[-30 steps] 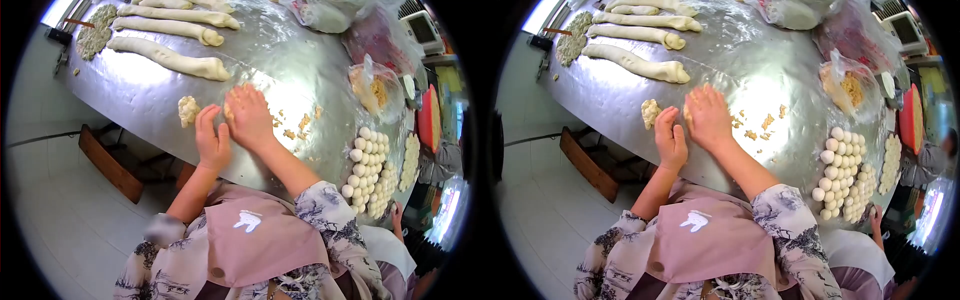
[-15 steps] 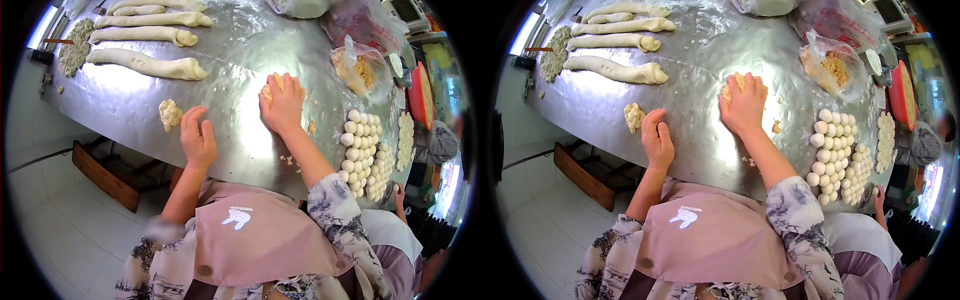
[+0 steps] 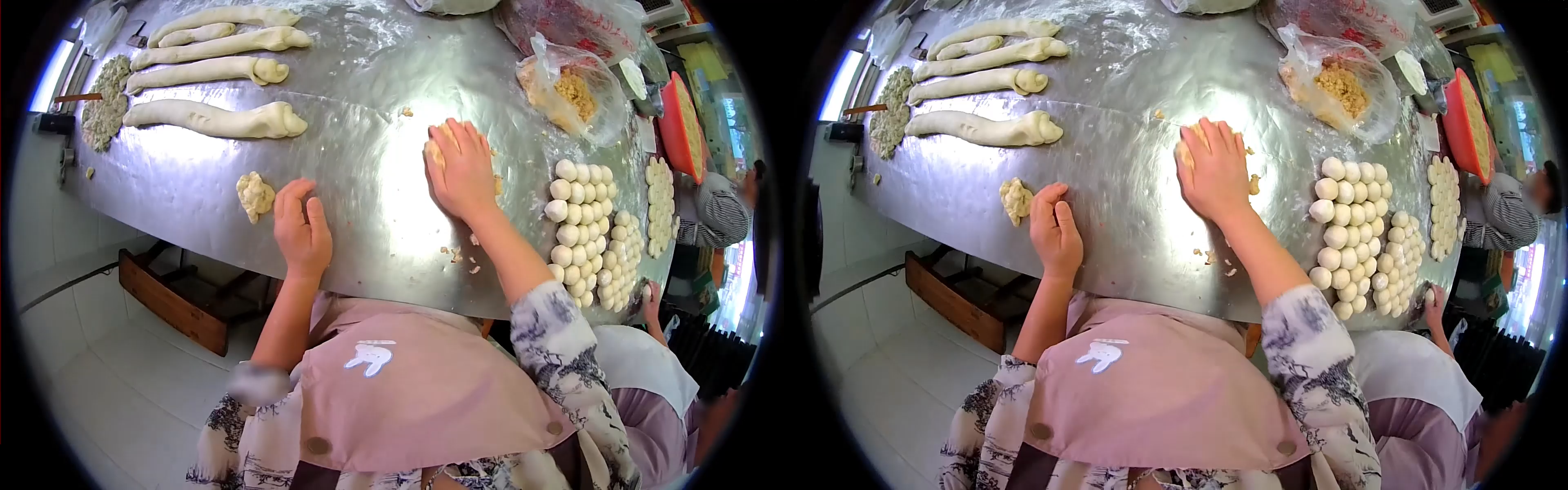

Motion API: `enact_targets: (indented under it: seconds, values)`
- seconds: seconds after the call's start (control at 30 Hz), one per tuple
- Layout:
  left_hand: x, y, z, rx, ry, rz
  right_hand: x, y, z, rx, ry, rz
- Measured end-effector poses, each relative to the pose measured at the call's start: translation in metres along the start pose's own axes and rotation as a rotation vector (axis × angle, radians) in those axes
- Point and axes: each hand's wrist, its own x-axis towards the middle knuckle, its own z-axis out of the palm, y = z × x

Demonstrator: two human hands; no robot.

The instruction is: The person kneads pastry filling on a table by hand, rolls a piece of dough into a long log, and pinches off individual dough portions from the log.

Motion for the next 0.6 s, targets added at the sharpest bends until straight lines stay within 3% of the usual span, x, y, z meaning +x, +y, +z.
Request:
enact_targets:
  seconds: [0.07,0.17,0.3,0.4,0.5,0.6]
  values:
    - [0.003,0.002,0.0,0.007,0.015,0.006,0.031,-0.012,0.018,-0.018,0.095,0.035]
    - [0.001,0.0,0.0,0.027,0.024,0.027,0.045,-0.034,0.026,0.055,0.055,-0.056]
    - [0.0,0.001,0.0,0.017,0.013,0.042,0.002,-0.065,0.016,0.208,-0.022,-0.2]
    - [0.0,0.003,0.0,0.021,0.007,0.062,-0.027,-0.048,-0.006,0.265,-0.15,-0.253]
    - [0.002,0.001,0.001,0.021,0.006,0.077,-0.011,-0.006,-0.001,0.265,-0.326,-0.082]
    - [0.001,0.0,0.001,0.01,0.009,0.05,0.01,0.001,0.005,0.117,-0.083,-0.035]
